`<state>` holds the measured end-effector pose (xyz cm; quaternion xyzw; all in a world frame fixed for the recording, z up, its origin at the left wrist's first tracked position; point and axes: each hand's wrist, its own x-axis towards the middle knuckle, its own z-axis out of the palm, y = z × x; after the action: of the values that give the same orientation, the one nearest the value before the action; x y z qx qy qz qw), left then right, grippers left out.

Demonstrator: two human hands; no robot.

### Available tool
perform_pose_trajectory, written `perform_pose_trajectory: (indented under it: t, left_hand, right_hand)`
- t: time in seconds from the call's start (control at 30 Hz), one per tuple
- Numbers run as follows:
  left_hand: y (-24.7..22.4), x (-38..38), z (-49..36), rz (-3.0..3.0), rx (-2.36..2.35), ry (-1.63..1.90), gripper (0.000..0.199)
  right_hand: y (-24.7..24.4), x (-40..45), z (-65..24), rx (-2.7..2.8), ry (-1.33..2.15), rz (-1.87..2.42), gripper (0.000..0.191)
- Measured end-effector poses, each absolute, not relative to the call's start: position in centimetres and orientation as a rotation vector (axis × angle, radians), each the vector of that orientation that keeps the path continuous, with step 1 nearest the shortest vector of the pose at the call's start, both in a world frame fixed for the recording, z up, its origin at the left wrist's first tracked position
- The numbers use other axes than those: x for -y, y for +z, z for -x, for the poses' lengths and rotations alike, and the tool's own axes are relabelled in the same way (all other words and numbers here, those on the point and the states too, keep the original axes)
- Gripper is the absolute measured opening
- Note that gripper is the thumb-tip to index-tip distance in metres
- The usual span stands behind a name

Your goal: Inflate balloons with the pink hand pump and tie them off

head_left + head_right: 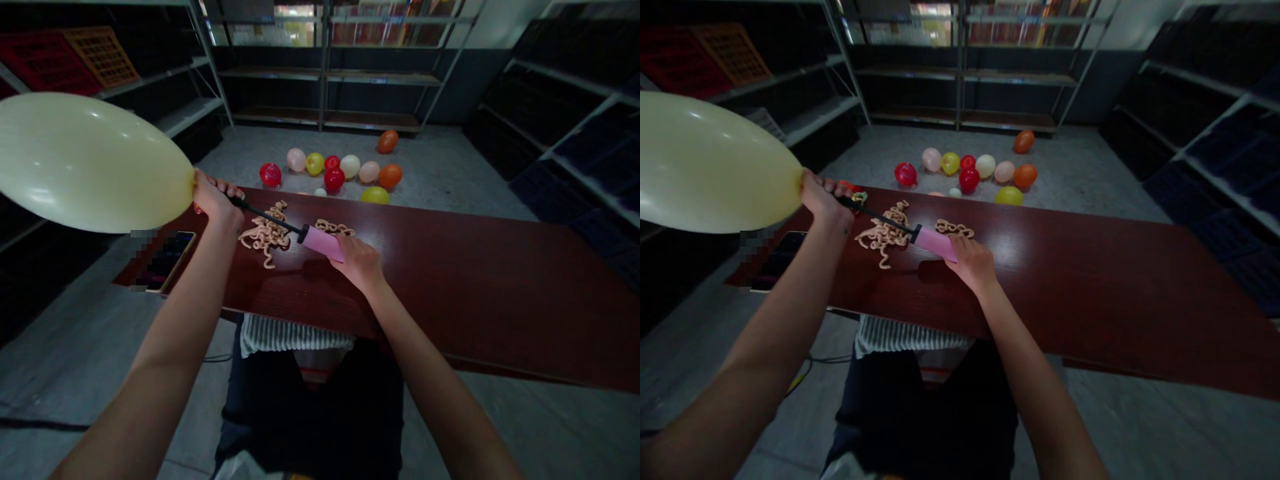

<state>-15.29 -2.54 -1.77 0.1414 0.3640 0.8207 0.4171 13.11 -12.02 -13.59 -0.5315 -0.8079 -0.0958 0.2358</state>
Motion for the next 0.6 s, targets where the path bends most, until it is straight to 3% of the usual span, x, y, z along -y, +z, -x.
perform_pose_trajectory:
  t: [0.1, 0.27, 0.6]
  left_hand:
    - [-0.6, 1.9, 13.4, -0.330, -0.894, 2.228, 0.041]
    - [0.8, 1.4, 8.6, -0.446, -0.900, 2.194, 0.044]
    - [-4.4, 2.6, -0.8, -0.503, -0.884, 1.964, 0.047]
  right_hand:
    - [-13.7, 11.9, -13.2, 2.153, -0.247, 1.523, 0.050]
    - [-13.9, 11.7, -13.4, 2.031, -0.204, 1.561, 0.052]
    - [-14.1, 11.7, -14.0, 1.900, -0.248, 1.725, 0.042]
